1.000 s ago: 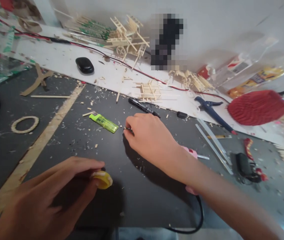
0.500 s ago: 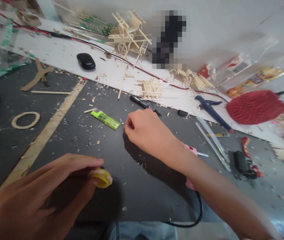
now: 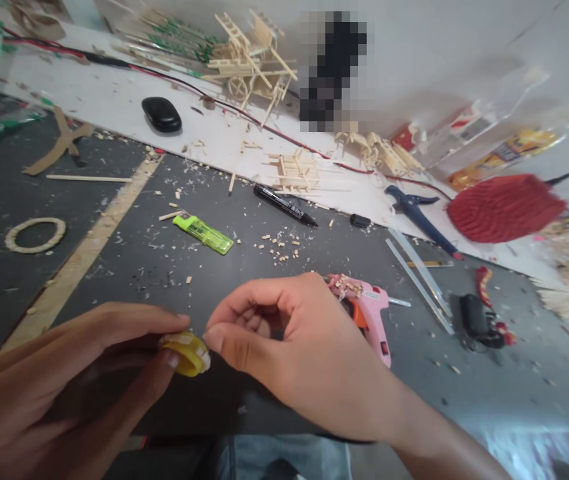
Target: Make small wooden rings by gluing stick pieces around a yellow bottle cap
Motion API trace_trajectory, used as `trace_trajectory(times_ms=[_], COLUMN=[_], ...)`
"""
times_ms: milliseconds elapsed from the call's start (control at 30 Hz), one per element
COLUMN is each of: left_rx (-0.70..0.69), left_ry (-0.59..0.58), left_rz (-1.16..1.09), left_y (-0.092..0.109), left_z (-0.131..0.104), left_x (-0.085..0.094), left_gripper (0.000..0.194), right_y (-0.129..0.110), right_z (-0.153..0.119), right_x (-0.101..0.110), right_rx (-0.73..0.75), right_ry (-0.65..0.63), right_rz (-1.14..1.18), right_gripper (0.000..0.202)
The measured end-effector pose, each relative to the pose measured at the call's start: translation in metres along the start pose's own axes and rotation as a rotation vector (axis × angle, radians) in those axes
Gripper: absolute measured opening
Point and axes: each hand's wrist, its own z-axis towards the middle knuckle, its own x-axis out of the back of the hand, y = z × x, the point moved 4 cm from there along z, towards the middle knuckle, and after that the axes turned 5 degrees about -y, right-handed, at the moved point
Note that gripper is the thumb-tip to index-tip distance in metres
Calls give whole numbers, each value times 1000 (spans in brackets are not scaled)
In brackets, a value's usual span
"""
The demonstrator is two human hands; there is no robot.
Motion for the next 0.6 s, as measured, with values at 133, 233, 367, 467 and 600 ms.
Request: trace_trajectory(times_ms=[133, 233, 367, 467, 600], left_rx=[-37, -51, -52, -65, -67], left_ry=[8, -7, -10, -10, -17], left_rz=[26, 50, 65, 72, 60], left_y=[2, 2, 2, 4, 4], left_z=[1, 1, 1, 1, -1], left_x=[1, 0, 1, 3, 3], left_gripper=[22, 22, 23, 22, 22], right_y=[5, 6, 9, 9, 8], right_z=[2, 2, 3, 4, 5], right_x=[-3, -4, -4, -4, -3], right_rx=[-33, -30, -57, -78, -74], right_ry=[-39, -45, -58, -75, -91], right_rz=[63, 60, 20, 19, 11], right_gripper=[18, 20, 25, 25, 22])
